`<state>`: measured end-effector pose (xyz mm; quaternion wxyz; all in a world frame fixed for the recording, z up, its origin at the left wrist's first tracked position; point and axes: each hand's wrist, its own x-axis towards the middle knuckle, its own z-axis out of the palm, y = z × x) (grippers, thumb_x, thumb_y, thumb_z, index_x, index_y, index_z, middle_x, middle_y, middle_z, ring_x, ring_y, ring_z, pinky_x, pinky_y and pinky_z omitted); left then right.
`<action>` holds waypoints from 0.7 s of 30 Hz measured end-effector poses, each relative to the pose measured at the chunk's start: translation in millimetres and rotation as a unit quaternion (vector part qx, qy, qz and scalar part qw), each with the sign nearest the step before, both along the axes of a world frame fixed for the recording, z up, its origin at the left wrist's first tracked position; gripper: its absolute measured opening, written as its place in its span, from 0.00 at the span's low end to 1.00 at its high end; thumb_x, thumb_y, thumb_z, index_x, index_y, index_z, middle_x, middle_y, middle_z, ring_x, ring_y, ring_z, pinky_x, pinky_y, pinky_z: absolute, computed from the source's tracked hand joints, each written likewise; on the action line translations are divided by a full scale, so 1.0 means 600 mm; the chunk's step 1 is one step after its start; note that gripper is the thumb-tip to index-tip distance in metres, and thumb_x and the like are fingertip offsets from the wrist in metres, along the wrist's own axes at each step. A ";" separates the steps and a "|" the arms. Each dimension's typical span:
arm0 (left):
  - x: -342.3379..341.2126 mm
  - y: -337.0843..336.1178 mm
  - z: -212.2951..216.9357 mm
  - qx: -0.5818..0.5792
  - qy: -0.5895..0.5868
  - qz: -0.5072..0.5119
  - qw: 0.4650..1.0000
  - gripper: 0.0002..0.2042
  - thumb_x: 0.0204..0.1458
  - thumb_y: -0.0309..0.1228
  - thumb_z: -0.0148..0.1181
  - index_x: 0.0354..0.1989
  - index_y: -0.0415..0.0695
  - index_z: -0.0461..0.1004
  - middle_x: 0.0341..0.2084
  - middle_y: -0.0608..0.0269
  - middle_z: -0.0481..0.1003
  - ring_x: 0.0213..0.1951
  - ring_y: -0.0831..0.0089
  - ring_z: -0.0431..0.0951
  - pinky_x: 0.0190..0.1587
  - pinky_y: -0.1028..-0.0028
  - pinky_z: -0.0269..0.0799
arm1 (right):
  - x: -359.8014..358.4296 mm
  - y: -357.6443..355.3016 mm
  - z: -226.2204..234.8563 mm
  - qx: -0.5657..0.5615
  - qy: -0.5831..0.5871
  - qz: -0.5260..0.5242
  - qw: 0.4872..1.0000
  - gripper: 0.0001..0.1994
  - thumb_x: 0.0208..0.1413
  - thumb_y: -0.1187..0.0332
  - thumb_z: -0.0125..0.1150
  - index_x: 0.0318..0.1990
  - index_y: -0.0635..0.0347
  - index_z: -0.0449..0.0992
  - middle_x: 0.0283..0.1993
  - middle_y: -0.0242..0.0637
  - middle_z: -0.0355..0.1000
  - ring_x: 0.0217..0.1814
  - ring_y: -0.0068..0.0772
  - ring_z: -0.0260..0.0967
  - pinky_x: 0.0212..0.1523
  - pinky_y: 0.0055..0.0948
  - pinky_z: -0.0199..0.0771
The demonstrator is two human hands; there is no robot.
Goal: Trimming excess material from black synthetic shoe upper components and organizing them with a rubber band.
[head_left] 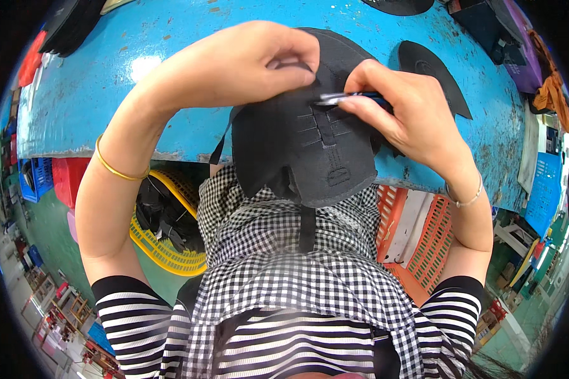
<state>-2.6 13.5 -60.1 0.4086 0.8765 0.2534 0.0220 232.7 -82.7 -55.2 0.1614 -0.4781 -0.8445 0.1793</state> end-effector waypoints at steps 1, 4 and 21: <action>-0.004 0.000 -0.004 -0.003 -0.041 0.024 0.999 0.08 0.58 0.33 0.59 0.37 0.41 0.74 0.23 0.72 0.69 0.28 0.81 0.68 0.31 0.78 0.65 | -0.004 -0.006 0.004 0.000 0.000 0.001 1.000 0.11 0.57 0.58 0.62 0.36 0.55 0.72 0.25 0.36 0.71 0.28 0.41 0.73 0.26 0.36 0.69; -0.016 -0.002 0.017 -0.175 -0.116 0.165 0.964 0.08 0.60 0.34 0.58 0.37 0.42 0.75 0.22 0.78 0.68 0.25 0.88 0.65 0.27 0.83 0.62 | -0.037 -0.043 0.003 0.138 0.000 0.048 0.989 0.09 0.47 0.67 0.63 0.35 0.55 0.71 0.31 0.32 0.72 0.27 0.33 0.74 0.24 0.28 0.71; -0.022 -0.019 0.080 -0.118 -0.108 0.102 0.982 0.03 0.55 0.27 0.64 0.33 0.41 0.78 0.22 0.75 0.74 0.27 0.90 0.71 0.30 0.86 0.66 | 0.088 -0.086 -0.001 -0.004 0.416 -0.399 0.817 0.16 0.62 0.63 0.61 0.49 0.69 0.74 0.42 0.32 0.76 0.42 0.23 0.75 0.42 0.25 0.75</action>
